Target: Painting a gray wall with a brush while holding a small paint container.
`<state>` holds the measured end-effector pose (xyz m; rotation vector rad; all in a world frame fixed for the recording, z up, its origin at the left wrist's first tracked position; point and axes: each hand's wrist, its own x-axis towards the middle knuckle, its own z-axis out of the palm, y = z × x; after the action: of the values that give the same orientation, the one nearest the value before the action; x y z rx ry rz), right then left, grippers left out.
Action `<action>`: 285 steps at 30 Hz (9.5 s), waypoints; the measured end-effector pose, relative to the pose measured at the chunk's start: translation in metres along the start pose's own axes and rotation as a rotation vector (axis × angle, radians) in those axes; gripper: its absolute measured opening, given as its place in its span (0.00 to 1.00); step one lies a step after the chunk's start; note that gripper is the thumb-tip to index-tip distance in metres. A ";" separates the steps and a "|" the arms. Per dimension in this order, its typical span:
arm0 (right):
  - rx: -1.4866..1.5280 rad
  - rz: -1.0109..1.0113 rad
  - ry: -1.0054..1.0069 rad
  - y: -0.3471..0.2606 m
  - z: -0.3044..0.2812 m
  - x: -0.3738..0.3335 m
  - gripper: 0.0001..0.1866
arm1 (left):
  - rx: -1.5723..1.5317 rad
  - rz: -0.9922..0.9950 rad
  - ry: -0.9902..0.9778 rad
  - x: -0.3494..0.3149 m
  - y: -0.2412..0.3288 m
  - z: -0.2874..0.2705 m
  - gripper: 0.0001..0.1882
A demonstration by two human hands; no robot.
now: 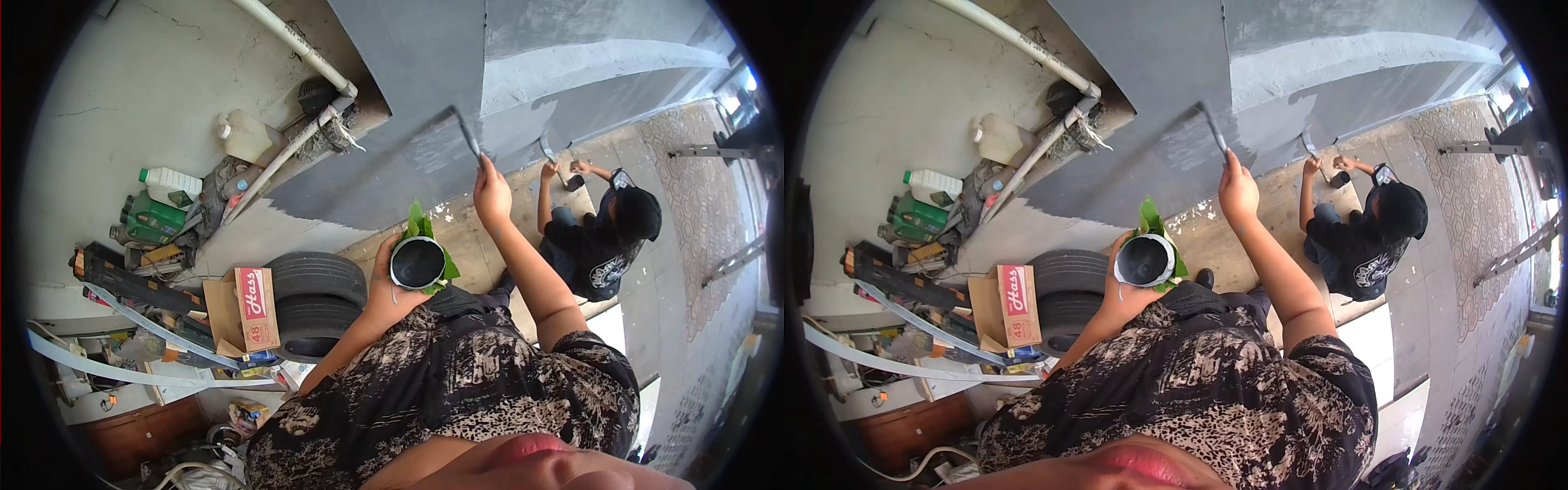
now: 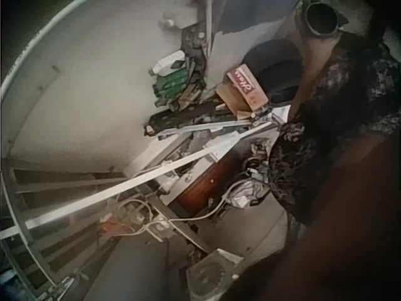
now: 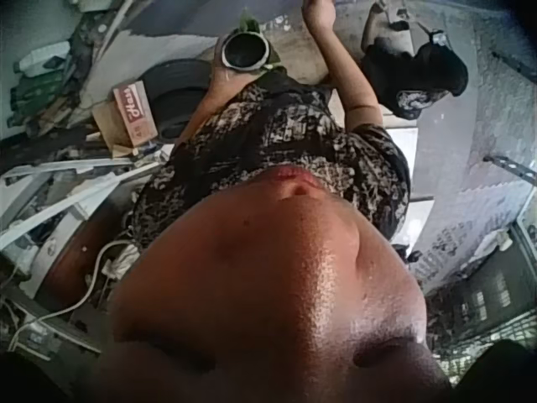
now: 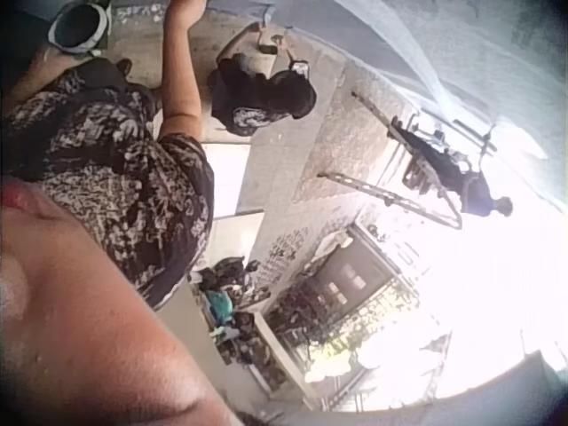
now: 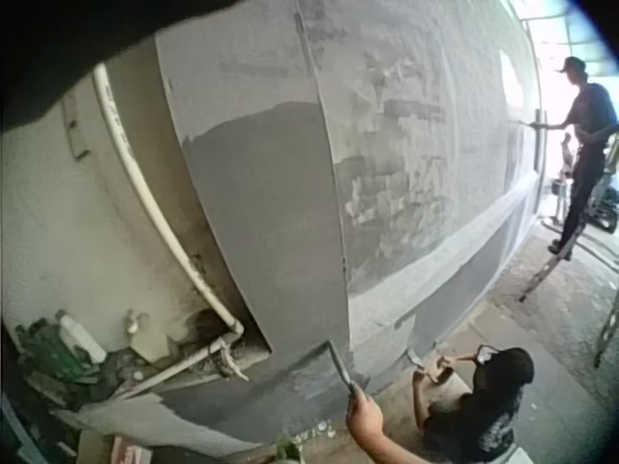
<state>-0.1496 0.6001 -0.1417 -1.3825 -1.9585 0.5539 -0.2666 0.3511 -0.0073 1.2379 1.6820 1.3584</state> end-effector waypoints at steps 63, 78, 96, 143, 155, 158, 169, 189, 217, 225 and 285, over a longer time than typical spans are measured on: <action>-0.061 0.011 -0.100 0.106 0.001 0.048 0.20 | 0.197 0.073 -0.105 0.046 0.056 0.106 0.53; 0.068 0.065 -0.049 0.082 0.023 0.027 0.17 | 0.280 0.096 -0.120 0.055 0.052 0.097 0.55; -0.038 -0.335 -0.169 0.083 0.003 0.007 0.23 | 0.238 0.028 -0.050 0.028 0.044 0.073 0.56; -0.124 -0.474 -0.307 0.121 0.005 0.060 0.17 | 0.229 0.010 -0.075 0.056 0.028 0.072 0.55; -0.098 -0.410 -0.227 0.124 -0.003 0.043 0.21 | 0.258 0.021 -0.077 0.051 0.029 0.075 0.56; -0.110 -0.526 -0.313 0.111 0.006 0.050 0.19 | 0.251 0.036 -0.088 0.057 0.031 0.077 0.56; -0.070 -0.114 0.004 0.167 -0.003 0.060 0.17 | 0.291 0.034 -0.078 0.050 0.027 0.086 0.55; -0.042 -0.345 -0.102 0.169 -0.022 0.056 0.18 | 0.266 -0.003 -0.106 0.049 0.025 0.085 0.56; -0.387 -0.250 -0.017 0.203 -0.040 0.114 0.19 | 0.267 -0.005 -0.098 0.047 0.024 0.080 0.57; -0.279 -0.323 -0.455 0.169 0.013 0.013 0.21 | 0.264 -0.027 -0.072 0.046 0.015 0.064 0.56; -0.304 -0.278 0.007 0.264 0.060 0.142 0.19 | 0.183 -0.165 -0.197 0.090 -0.063 0.096 0.60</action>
<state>-0.0516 0.8276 -0.3209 -1.2507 -2.2488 0.1245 -0.2291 0.4681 -0.0862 1.2579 1.7540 0.9703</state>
